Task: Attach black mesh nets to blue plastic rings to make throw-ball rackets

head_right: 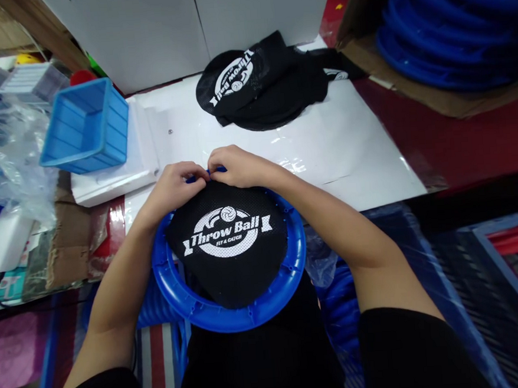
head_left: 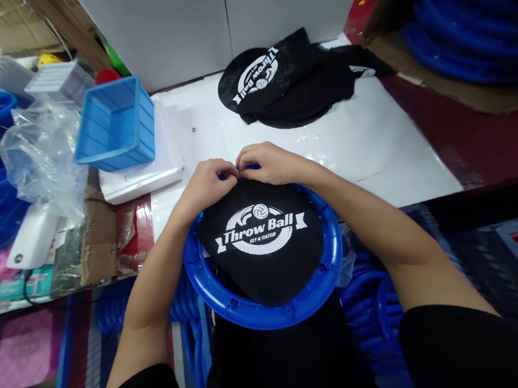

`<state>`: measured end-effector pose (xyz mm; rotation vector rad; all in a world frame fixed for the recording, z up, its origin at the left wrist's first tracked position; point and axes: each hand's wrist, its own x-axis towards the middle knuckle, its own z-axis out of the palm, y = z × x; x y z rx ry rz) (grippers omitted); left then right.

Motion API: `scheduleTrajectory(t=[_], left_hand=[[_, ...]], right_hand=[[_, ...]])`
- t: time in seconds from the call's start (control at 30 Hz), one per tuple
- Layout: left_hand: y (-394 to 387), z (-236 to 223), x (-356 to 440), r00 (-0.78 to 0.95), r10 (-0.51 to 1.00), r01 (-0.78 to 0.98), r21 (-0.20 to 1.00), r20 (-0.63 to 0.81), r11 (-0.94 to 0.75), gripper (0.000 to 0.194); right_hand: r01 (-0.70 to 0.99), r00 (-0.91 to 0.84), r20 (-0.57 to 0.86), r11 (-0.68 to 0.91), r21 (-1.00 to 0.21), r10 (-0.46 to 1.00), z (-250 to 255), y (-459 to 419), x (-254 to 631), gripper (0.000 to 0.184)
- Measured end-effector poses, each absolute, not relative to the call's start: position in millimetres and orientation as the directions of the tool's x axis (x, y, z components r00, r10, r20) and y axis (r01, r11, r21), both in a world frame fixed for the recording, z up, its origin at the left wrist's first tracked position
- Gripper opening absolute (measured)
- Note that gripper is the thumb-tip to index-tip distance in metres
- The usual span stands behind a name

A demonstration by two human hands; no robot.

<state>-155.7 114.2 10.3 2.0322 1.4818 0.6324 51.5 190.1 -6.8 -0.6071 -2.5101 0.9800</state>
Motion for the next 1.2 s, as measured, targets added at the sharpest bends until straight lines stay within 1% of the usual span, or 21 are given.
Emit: scheduleTrajectory(t=[0.1,0.2,0.3,0.33,0.47,0.53,0.63,0.7,0.73,0.87,0.97,1.03,1.2], left_hand=[[114,10,-159,0.344,0.935,0.691,0.651,0.087,-0.315,0.021],[111,16,-163,0.39,0.906,0.674,0.619,0.166,-0.403,0.016],[106,20,-168,0.387,0.885,0.704,0.536,0.26,-0.466,0.008],[104,20,-168,0.392,0.878,0.721,0.502,0.274,-0.478,0.009],[103,14,-167,0.462,0.856,0.79,0.332,0.231,-0.515,0.015],[103,10,-165,0.503,0.841,0.796,0.273,0.198,-0.54,0.023],[103,6,-161,0.554,0.816,0.779,0.243,0.164,-0.578,0.029],[104,5,-159,0.553,0.819,0.774,0.272,0.15,-0.572,0.027],[104,6,-159,0.537,0.831,0.773,0.31,0.148,-0.554,0.024],[107,10,-161,0.403,0.901,0.737,0.528,0.16,-0.423,0.011],[110,13,-165,0.289,0.945,0.691,0.65,0.152,-0.315,0.009],[113,13,-168,0.238,0.963,0.673,0.693,0.129,-0.26,0.011],[115,13,-170,0.204,0.976,0.68,0.707,0.071,-0.194,0.014]], right_hand=[[0.275,-0.839,0.181,0.687,-0.672,0.513,-6,191,54,0.015],[0.326,-0.824,0.174,0.702,-0.633,0.54,-5,196,61,0.015],[0.406,-0.796,0.146,0.697,-0.591,0.587,-2,204,73,0.014],[0.429,-0.792,0.128,0.692,-0.581,0.597,0,206,77,0.013],[0.476,-0.773,0.075,0.654,-0.588,0.629,7,212,92,0.012],[0.463,-0.751,0.108,0.637,-0.616,0.651,9,211,94,0.016],[0.366,-0.758,0.213,0.673,-0.643,0.617,8,207,89,0.02],[0.297,-0.788,0.253,0.706,-0.643,0.562,6,204,83,0.017],[0.277,-0.801,0.255,0.714,-0.643,0.541,4,203,80,0.016],[0.27,-0.807,0.243,0.703,-0.658,0.538,-3,203,74,0.012],[0.263,-0.803,0.245,0.692,-0.672,0.543,-6,205,73,0.011],[0.25,-0.808,0.247,0.691,-0.678,0.534,-7,207,73,0.011],[0.251,-0.819,0.224,0.682,-0.687,0.528,-7,206,70,0.014]])
